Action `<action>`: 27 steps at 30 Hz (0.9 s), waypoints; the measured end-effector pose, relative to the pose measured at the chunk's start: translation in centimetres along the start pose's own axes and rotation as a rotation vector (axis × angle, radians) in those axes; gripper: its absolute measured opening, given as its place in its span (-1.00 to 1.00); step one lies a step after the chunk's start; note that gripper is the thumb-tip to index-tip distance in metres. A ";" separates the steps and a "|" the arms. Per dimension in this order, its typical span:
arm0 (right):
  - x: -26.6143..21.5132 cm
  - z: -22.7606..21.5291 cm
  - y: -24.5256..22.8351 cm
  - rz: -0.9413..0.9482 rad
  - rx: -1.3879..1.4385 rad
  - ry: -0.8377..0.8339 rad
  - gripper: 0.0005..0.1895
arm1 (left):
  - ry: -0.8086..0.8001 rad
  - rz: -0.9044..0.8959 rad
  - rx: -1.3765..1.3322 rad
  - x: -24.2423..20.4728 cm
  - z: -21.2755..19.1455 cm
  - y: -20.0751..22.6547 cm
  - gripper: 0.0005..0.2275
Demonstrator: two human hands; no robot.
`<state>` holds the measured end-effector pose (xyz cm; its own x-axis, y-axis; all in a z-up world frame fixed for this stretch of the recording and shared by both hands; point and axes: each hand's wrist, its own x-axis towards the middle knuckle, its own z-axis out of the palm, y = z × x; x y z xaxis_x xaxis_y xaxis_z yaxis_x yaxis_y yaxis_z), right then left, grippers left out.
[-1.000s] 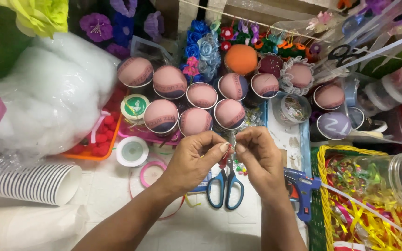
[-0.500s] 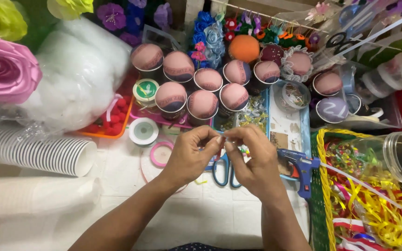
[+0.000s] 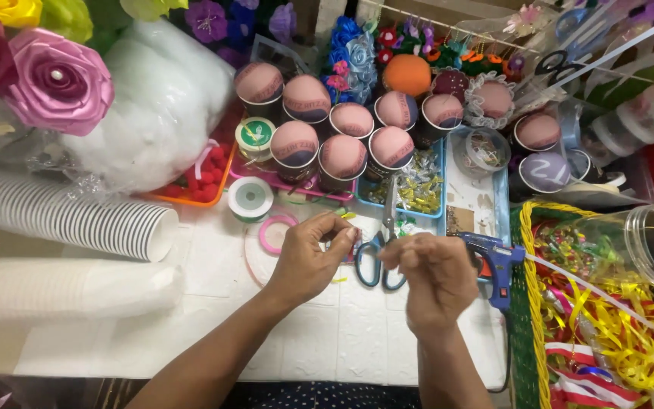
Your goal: Threading a thin red ribbon through small decorative beads for jewelry or handicraft.
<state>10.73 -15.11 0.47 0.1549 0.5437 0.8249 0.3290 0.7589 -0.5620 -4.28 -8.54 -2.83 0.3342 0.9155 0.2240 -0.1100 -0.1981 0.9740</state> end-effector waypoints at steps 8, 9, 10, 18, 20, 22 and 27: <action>-1.3 -4.9 -0.3 0.134 0.155 0.215 -0.91 | 0.001 0.062 0.135 0.4 -1.0 -0.2 -0.87; -1.4 -5.5 -0.3 0.149 0.157 0.239 -0.89 | -0.014 0.071 0.129 0.4 -1.0 0.0 -0.87; -1.4 -5.8 -0.2 0.150 0.152 0.242 -0.89 | -0.020 0.070 0.127 0.6 -0.9 0.1 -0.87; -0.8 -6.9 2.3 0.441 -0.056 0.140 -0.89 | -0.033 -0.200 -0.100 1.2 -0.6 -0.7 -0.85; -0.8 -5.6 2.8 0.526 -0.097 0.089 -0.82 | -0.036 -0.212 -0.147 1.2 -0.7 -1.1 -0.84; -0.8 -4.2 3.1 0.616 -0.134 0.032 -0.69 | -0.032 -0.229 -0.191 1.2 -0.9 -1.4 -0.83; -0.7 -2.7 4.0 0.638 -0.251 -0.138 -0.78 | -0.011 -0.163 0.002 1.1 -1.4 -1.8 -0.87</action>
<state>14.50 -13.44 -2.23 0.2752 0.9087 0.3140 0.4208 0.1798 -0.8892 -5.00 -6.67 -4.34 0.3573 0.9318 0.0635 -0.0513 -0.0483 0.9975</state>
